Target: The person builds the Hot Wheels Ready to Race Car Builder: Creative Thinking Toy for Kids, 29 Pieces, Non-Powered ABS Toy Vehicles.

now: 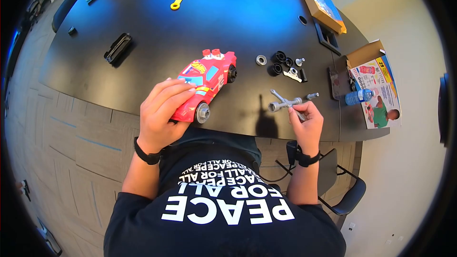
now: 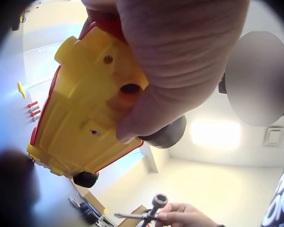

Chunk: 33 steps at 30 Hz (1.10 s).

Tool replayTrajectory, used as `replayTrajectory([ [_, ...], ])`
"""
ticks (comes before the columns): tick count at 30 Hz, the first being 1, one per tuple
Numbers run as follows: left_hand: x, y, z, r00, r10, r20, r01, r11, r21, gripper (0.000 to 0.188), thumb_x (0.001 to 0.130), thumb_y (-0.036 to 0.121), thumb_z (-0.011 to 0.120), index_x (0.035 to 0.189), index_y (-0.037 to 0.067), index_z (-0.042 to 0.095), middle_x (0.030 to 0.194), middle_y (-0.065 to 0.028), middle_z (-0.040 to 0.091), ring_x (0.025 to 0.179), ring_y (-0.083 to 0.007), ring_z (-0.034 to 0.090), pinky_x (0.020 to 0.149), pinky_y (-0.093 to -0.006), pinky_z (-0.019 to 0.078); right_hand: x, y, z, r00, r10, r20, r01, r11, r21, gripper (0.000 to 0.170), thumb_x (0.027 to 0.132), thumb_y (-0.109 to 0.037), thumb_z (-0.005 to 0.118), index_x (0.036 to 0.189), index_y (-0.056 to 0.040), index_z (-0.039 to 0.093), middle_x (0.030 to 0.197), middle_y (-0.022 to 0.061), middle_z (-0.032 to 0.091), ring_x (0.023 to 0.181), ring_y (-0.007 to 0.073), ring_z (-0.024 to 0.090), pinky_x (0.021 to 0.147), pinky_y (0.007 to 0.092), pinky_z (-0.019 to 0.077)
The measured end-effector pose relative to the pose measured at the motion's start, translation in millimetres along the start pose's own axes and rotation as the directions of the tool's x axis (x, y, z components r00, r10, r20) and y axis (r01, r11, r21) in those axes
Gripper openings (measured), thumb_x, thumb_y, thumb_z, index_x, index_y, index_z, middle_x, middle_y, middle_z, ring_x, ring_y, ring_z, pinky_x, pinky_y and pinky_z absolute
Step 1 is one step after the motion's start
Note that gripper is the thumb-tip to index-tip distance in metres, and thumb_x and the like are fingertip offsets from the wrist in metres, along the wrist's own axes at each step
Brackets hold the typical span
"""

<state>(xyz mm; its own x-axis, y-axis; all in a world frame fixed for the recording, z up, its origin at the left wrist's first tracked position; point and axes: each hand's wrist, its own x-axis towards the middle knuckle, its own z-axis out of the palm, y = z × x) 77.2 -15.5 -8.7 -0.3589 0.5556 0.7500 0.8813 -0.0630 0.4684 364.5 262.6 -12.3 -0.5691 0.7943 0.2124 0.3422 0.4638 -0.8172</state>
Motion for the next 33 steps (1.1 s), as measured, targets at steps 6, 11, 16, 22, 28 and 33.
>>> replayTrajectory([
  [6, -2, -8, 0, 1.000, 0.006, -0.009, -0.006, 1.000, -0.003, 0.046, 0.075, 0.002, 0.088, 0.120, 0.005, 0.079, 0.122, -0.0115, 0.081, 0.117, -0.0383, 0.076, 0.107, -0.0530, 0.0598, -7, 43, 4, 0.985, -0.130, -0.116, 0.098, 0.964, -0.246, 0.016, 0.095, 0.000, 0.082, 0.092, 0.0021, 0.067, 0.088, 0.0064, 0.075, 0.076, 0.0113, 0.069, 0.071, 0.0279, 0.0558],
  [11, -2, -9, 0, 1.000, 0.010, 0.001, -0.010, 1.000, -0.005, 0.046, 0.075, 0.001, 0.088, 0.120, 0.004, 0.079, 0.122, -0.0125, 0.081, 0.118, -0.0391, 0.076, 0.107, -0.0527, 0.0595, -5, 45, 9, 0.984, -0.098, -0.146, 0.067, 0.976, -0.207, 0.018, 0.091, -0.006, 0.085, 0.090, 0.0004, 0.069, 0.085, 0.0104, 0.078, 0.072, 0.0200, 0.070, 0.069, 0.0330, 0.0531],
  [16, -2, -8, 0, 1.000, 0.029, 0.003, -0.029, 0.999, 0.027, 0.044, 0.077, 0.000, 0.086, 0.120, 0.005, 0.080, 0.123, -0.0109, 0.082, 0.118, -0.0375, 0.075, 0.103, -0.0502, 0.0591, -4, 51, 15, 0.991, -0.034, -0.126, 0.008, 0.980, -0.200, 0.018, 0.090, -0.006, 0.087, 0.091, -0.0006, 0.070, 0.080, 0.0082, 0.074, 0.064, 0.0174, 0.063, 0.062, 0.0314, 0.0484],
  [22, -5, -9, -6, 0.999, 0.017, 0.035, -0.019, 0.998, 0.058, 0.042, 0.078, 0.002, 0.087, 0.119, 0.010, 0.083, 0.125, -0.0074, 0.082, 0.129, -0.0340, 0.066, 0.107, -0.0483, 0.0523, -2, 40, 16, 0.989, -0.138, -0.052, 0.113, 0.936, -0.333, 0.020, 0.090, -0.011, 0.090, 0.091, -0.0017, 0.072, 0.088, 0.0077, 0.074, 0.075, 0.0151, 0.064, 0.060, 0.0337, 0.0461],
  [28, -8, -1, -21, 0.993, 0.021, 0.114, -0.002, 0.986, -0.169, 0.029, 0.079, 0.011, 0.093, 0.104, 0.025, 0.089, 0.143, -0.0122, 0.072, 0.146, -0.0412, 0.051, 0.116, -0.0514, 0.0469, 5, -4, 24, 0.965, -0.020, 0.262, -0.115, 0.864, 0.490, 0.058, 0.108, -0.039, 0.074, 0.150, -0.0024, 0.059, 0.141, 0.0146, 0.068, 0.099, 0.0141, 0.069, 0.070, 0.0261, 0.0564],
  [33, -14, 4, -19, 0.984, -0.035, 0.177, 0.134, 0.799, -0.587, 0.026, 0.076, 0.014, 0.096, 0.099, 0.024, 0.089, 0.149, -0.0192, 0.069, 0.151, -0.0452, 0.050, 0.121, -0.0530, 0.0467, 7, -24, 37, 0.686, -0.322, 0.653, -0.177, 0.797, 0.578, 0.084, 0.105, -0.042, 0.079, 0.168, 0.0007, 0.044, 0.161, 0.0148, 0.057, 0.146, 0.0213, 0.056, 0.124, 0.0389, 0.0447],
])
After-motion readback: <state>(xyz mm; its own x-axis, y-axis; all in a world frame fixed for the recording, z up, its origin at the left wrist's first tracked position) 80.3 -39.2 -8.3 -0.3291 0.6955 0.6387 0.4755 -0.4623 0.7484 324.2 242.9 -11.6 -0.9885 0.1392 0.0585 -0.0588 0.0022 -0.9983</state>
